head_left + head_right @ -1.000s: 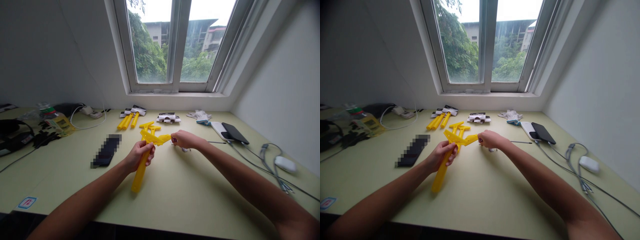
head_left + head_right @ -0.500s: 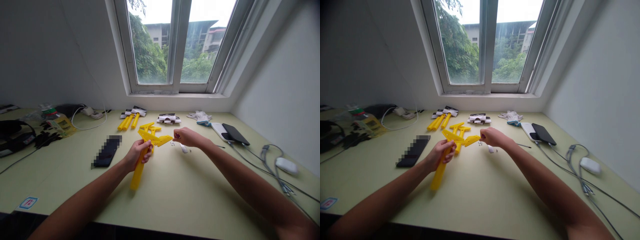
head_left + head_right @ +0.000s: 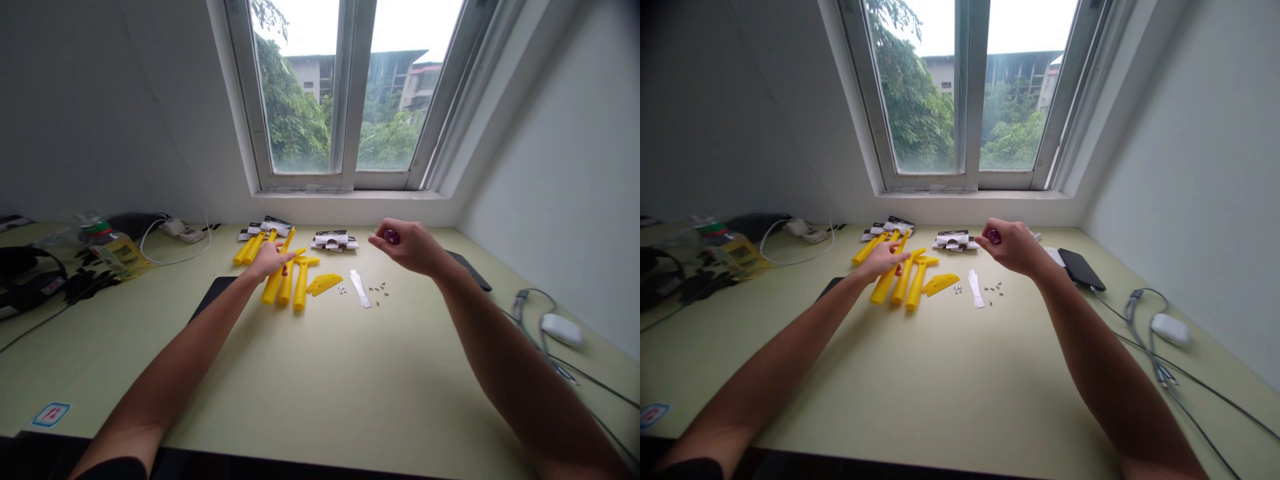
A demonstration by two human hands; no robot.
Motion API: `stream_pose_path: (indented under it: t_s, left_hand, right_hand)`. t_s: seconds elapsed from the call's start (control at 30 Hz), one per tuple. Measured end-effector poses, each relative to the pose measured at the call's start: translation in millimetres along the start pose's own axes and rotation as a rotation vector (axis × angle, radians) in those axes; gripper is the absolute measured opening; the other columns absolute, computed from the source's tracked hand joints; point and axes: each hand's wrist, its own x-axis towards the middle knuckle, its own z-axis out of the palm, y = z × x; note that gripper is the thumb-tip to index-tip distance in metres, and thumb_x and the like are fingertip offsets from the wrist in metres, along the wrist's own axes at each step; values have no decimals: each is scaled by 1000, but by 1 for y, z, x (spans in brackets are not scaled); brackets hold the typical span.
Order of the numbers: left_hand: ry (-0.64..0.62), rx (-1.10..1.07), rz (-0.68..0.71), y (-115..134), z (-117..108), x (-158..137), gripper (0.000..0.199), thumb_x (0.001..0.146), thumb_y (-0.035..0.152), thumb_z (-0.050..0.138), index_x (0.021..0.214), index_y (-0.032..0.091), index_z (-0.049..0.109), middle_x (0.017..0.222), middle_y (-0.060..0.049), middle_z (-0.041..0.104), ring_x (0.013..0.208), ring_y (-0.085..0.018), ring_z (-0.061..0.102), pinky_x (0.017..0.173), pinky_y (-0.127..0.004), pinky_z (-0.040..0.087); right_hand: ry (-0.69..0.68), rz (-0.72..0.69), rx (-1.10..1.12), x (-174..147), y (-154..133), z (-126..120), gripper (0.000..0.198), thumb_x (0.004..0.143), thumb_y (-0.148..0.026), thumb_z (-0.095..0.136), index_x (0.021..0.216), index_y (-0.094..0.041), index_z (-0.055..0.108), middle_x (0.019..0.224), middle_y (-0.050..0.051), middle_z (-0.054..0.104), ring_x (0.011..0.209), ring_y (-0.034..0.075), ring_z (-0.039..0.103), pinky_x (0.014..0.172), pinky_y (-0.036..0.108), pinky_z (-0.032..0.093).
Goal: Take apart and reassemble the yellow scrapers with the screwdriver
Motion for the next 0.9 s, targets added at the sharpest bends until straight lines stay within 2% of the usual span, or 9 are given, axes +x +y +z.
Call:
stream_pose_path:
  t_s: [0.1, 0.2, 0.3, 0.5, 0.67, 0.9]
  left_hand:
    - [20, 162, -37, 1, 3, 11, 63, 83, 41, 64, 134, 11, 44, 88, -10, 70, 70, -23, 69, 64, -30, 51]
    - [52, 348, -58, 7, 10, 21, 59, 81, 43, 65, 130, 14, 50, 117, -19, 65, 98, -31, 66, 77, -34, 49]
    - [51, 498, -79, 15, 18, 29, 58, 81, 43, 63, 130, 15, 50, 124, -21, 62, 114, -36, 58, 87, -39, 46]
    - [-8, 641, -80, 19, 32, 40, 55, 82, 54, 57, 124, 18, 57, 122, -17, 64, 114, -34, 59, 89, -38, 46]
    - [8, 695, -60, 17, 38, 30, 64, 82, 64, 49, 125, 18, 56, 121, -19, 63, 114, -35, 58, 90, -40, 46]
    - [86, 748, 52, 10, 46, 4, 76, 78, 74, 44, 138, 27, 42, 140, -19, 43, 126, -41, 42, 93, -50, 42]
  right_hand:
    - [14, -3, 1, -4, -2, -10, 26, 85, -44, 61, 73, -20, 57, 60, -2, 59, 53, 10, 47, 56, 24, 36]
    - [18, -13, 6, -7, -4, -16, 26, 84, -43, 62, 73, -20, 57, 60, -3, 58, 53, 10, 46, 55, 23, 36]
    - [15, -28, 12, -8, -5, -19, 25, 84, -42, 63, 74, -20, 57, 62, -3, 59, 54, 10, 47, 56, 23, 37]
    - [13, -18, 12, -7, -6, -21, 25, 84, -41, 64, 73, -20, 58, 63, -2, 60, 55, 10, 48, 57, 24, 38]
    - [16, 9, 15, -7, -3, -24, 25, 83, -42, 64, 73, -20, 59, 64, -1, 61, 55, 10, 49, 57, 25, 39]
    - [15, 20, 17, -8, -3, -25, 26, 83, -44, 63, 73, -20, 60, 66, 0, 63, 56, 11, 50, 58, 26, 40]
